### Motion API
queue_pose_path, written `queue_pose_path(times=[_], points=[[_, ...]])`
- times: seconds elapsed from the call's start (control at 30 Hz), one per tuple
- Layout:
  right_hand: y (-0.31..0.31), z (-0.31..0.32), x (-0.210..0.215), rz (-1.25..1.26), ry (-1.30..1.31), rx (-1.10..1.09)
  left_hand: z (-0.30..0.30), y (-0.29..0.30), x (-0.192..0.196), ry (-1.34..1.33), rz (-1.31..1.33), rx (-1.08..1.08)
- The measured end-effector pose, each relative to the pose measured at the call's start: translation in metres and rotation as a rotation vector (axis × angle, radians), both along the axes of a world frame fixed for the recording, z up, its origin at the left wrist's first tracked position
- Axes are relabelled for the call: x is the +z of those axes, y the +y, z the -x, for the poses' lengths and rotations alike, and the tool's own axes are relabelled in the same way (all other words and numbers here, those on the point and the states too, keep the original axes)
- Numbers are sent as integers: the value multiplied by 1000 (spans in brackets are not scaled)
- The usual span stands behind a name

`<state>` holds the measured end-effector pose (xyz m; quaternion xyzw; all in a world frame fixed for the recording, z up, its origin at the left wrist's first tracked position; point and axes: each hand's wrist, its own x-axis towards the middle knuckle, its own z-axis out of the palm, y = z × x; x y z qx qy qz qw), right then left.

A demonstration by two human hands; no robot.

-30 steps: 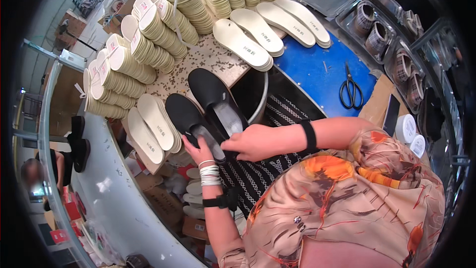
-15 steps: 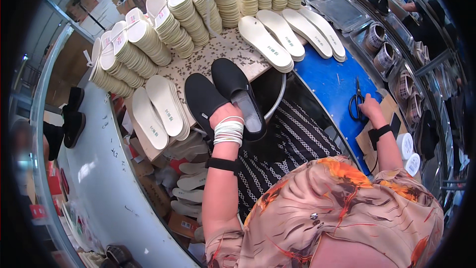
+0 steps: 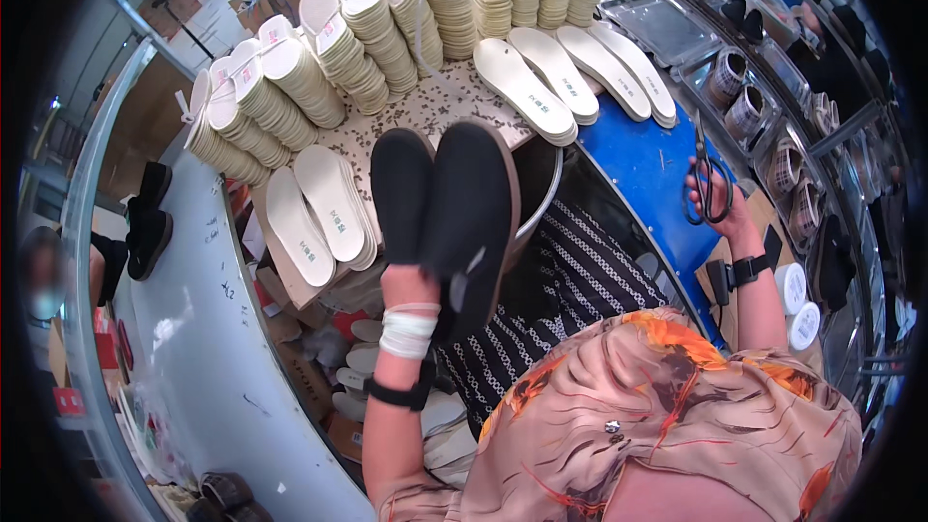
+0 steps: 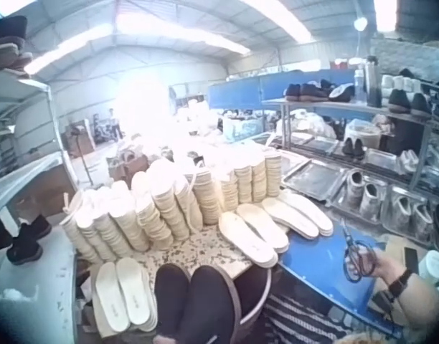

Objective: The person inserts insoles into black shoes and places them on a shelf, then trims the soles of plaid shoes with shears before inserting insoles and placing them on a tray.

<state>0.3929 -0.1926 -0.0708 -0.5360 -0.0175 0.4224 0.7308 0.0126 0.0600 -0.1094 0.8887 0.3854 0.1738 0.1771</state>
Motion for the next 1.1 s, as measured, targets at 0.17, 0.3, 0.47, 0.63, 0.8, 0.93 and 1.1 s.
queue_pose_path(times=[0.17,0.3,0.47,0.63,0.8,0.93,1.1], points=[[93,64,39,29,-399,764,58,-26,39,-349,93,-99],[131,103,34,-110,-1127,1130,81,-27,37,-152,-86,-211],[156,120,36,-189,-1592,1068,91,-37,46,-83,-23,-152],[152,113,11,-141,-1482,1103,89,-32,43,2,120,-152],[140,96,6,-4,-1379,1128,67,-23,43,63,183,-167],[143,86,0,-67,-1407,1066,56,-20,50,-6,247,-162],[140,81,-13,-29,-1542,998,51,-18,56,0,232,-139]])
